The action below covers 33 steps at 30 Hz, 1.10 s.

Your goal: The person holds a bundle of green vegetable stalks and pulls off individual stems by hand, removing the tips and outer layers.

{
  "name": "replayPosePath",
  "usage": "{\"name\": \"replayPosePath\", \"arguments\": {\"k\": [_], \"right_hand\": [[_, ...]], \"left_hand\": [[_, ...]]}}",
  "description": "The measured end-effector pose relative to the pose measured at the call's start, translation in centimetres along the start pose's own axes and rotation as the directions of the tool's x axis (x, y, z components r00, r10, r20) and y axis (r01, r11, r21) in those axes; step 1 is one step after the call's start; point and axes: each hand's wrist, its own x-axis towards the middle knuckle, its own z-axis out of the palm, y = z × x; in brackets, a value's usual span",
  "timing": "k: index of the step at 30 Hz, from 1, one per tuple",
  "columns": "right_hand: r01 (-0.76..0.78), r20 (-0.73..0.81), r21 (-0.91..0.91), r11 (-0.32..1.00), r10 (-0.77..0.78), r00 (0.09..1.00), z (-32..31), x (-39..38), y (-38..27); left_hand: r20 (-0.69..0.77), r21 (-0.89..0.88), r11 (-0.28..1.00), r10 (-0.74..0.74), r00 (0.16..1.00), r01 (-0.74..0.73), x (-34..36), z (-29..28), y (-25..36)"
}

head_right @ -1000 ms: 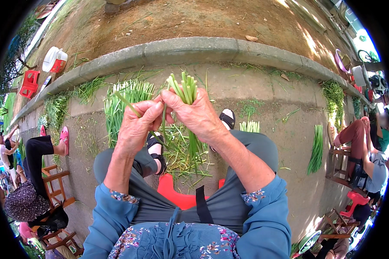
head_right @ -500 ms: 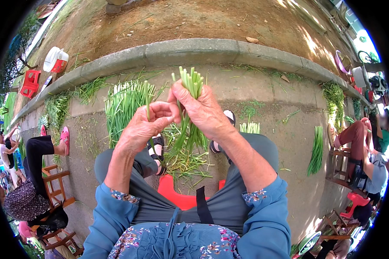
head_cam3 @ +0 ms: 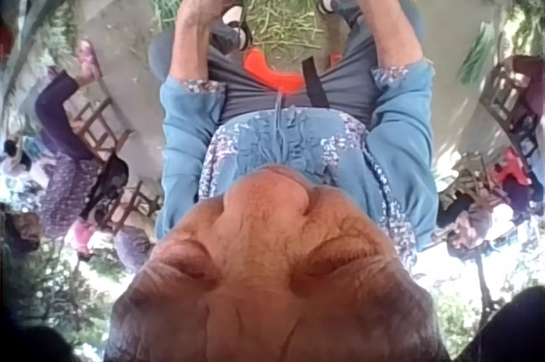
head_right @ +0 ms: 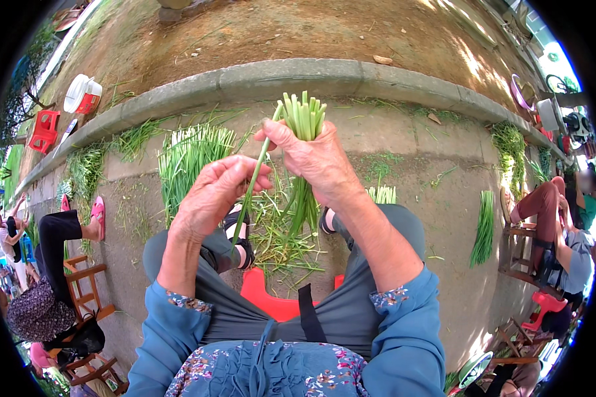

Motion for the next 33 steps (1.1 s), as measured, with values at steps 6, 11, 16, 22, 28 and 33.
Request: {"name": "replayPosePath", "arguments": {"k": [6, 11, 16, 22, 28, 33], "right_hand": [[-0.021, 0.014, 0.144, 0.989, 0.019, 1.0, -0.7, 0.2, 0.4], [-0.007, -0.024, 0.141, 0.99, 0.011, 1.0, -0.9, 0.3, 0.3], [0.005, -0.09, 0.064, 0.998, 0.0, 0.996, -0.6, 0.3, 0.3], [0.073, -0.115, -0.13, 0.989, -0.088, 0.989, -0.1, 0.1, 0.6], [0.232, 0.032, -0.237, 0.943, -0.231, 0.972, 0.8, -0.2, 0.5], [0.305, 0.015, -0.277, 0.911, -0.314, 0.949, 0.9, -0.4, 0.2]], "left_hand": [[-0.022, 0.153, 0.987, -0.039, 0.999, 0.042, 0.1, -0.4, -0.8], [-0.19, 0.776, 0.604, -0.053, 0.98, 0.183, 0.0, -0.4, -0.2], [-0.096, 0.18, 0.984, 0.01, 0.995, 0.007, 0.1, -0.3, -0.4], [-0.06, 0.016, 0.997, 0.078, 0.995, -0.077, -0.5, 0.6, 0.6], [-0.143, 0.018, 0.99, 0.14, 0.98, -0.139, -0.3, 0.1, 0.2], [-0.152, 0.067, 0.991, 0.128, 0.98, -0.119, -0.4, 0.3, 0.6]]}}
